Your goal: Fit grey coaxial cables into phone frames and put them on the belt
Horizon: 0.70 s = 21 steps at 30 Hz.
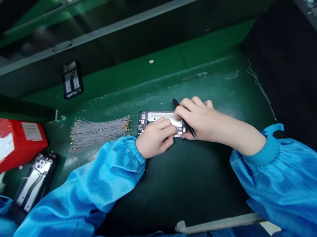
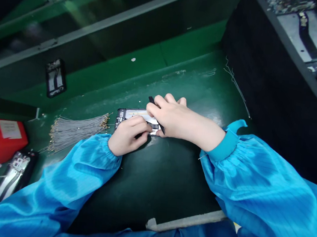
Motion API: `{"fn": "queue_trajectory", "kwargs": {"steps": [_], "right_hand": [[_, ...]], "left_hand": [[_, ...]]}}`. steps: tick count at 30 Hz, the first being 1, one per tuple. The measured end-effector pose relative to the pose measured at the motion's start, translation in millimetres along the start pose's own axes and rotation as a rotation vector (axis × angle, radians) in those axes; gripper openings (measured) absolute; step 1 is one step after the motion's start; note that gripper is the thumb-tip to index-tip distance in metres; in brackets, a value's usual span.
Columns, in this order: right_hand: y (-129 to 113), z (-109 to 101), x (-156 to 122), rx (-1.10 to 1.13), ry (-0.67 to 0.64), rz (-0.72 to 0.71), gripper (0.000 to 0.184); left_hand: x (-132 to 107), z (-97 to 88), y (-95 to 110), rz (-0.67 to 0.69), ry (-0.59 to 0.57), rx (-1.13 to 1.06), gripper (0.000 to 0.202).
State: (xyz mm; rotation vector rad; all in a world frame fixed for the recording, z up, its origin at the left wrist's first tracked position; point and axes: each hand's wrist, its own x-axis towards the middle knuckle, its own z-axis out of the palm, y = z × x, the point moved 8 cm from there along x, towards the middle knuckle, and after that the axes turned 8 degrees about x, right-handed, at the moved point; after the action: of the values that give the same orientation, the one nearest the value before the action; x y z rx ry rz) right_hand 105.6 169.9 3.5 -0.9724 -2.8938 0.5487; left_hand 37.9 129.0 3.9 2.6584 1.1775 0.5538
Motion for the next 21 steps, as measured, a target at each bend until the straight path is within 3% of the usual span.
{"fn": "queue_trajectory", "kwargs": {"steps": [8, 15, 19, 21], "right_hand": [[1.1, 2.7, 0.4, 0.057, -0.024, 0.090, 0.033], [8.4, 2.5, 0.2, 0.170, 0.071, 0.102, 0.033], [13.8, 1.2, -0.9, 0.318, 0.136, 0.057, 0.028], [9.3, -0.4, -1.7, 0.300, 0.184, -0.017, 0.033]], "left_hand": [[0.2, -4.1, 4.3, 0.080, 0.000, -0.106, 0.018], [-1.5, -3.3, 5.8, 0.087, 0.020, -0.112, 0.017], [-2.3, -21.6, 11.7, 0.094, 0.092, -0.115, 0.014], [-2.9, -40.5, 0.5, 0.031, 0.134, -0.038, 0.013]]}}
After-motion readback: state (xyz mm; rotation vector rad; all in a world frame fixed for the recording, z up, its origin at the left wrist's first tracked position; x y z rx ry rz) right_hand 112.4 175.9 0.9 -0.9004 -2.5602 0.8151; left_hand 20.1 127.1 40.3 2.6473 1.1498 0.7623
